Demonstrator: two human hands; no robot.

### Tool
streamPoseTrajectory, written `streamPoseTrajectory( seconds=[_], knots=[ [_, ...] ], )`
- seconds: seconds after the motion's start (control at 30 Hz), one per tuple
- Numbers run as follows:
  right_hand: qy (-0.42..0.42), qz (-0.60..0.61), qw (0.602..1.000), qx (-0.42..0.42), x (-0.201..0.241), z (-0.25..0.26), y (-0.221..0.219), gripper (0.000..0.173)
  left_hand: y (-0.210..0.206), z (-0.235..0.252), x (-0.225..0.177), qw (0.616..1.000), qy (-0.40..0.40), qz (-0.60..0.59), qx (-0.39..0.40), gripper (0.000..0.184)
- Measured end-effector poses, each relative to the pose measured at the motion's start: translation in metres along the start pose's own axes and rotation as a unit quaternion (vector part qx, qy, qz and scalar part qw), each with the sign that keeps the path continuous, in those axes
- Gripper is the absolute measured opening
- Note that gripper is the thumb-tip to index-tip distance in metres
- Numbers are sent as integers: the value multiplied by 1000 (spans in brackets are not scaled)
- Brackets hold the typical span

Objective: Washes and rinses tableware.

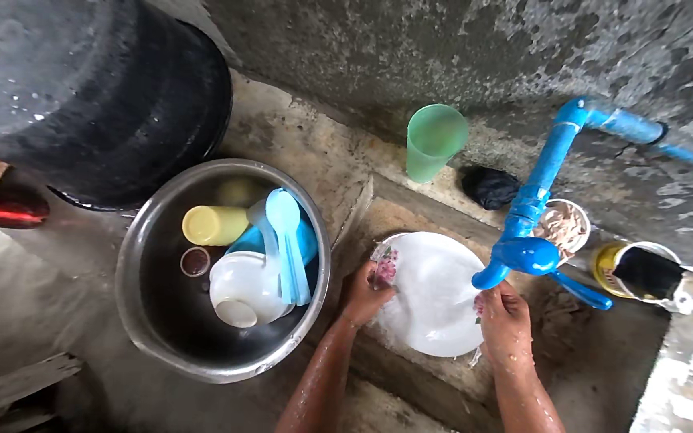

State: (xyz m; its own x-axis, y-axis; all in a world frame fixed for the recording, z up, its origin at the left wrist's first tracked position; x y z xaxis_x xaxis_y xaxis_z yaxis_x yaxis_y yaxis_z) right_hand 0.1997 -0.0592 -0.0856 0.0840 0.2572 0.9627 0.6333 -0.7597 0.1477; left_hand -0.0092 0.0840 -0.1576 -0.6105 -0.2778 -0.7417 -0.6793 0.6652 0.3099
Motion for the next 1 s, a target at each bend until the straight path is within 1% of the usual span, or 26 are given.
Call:
streamPoseTrajectory(
  seconds=[0.07, 0.2, 0.37, 0.53, 0.63, 0.7, 0.87, 0.93, 1.0],
  knots=[
    [-5, 2, 1000, -5, -2, 0, 3, 28, 1, -1, -1, 1000, -3, 0, -3, 41],
    [-19, -2, 1000, -12, -3, 1, 6, 28, -2, -2, -2, 1000, -17, -1, 4, 49],
    [-10, 8, 1000, -10, 0, 1, 5, 29, -1, -1, -3, 1000, -17, -9, -19, 40],
    [2, 4, 1000, -11, 1, 0, 6, 29, 0, -1, -4, 999, -12, 0, -34, 40],
    [-19, 6, 1000, -13, 1, 1, 7, 30, -4, -3, -5, 999, -26, -20, -29, 51],
    [-27, 10, 999, -15, 0, 1, 6, 30, -5, -2, -4, 999, -24, -20, -40, 54],
    [-12, 19, 1000, -14, 0, 1, 6, 31, -1, 0, -6, 998, -13, -9, -65, 39],
    [-17, 15, 1000, -16, 0, 1, 7, 30, -1, 0, -6, 997, -26, -15, -68, 38],
    [-18, 8, 1000, -16, 1, 1, 8, 30, -2, -1, -7, 998, -28, -6, -55, 42]
  ],
)
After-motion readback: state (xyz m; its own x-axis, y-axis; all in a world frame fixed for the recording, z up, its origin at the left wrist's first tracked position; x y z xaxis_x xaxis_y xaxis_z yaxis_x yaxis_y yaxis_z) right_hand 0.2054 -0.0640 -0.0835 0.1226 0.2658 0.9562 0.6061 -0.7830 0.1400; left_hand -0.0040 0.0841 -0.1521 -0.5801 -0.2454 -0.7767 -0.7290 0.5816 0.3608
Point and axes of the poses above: each hand's wrist, its own z-axis towards the middle knuckle, its own y-axis out of the back of the hand, x = y × z, the point moved 10 cm from there along z, towards the middle knuckle, and after that the axes turned 4 degrees about -z, right-handed, at the moved point
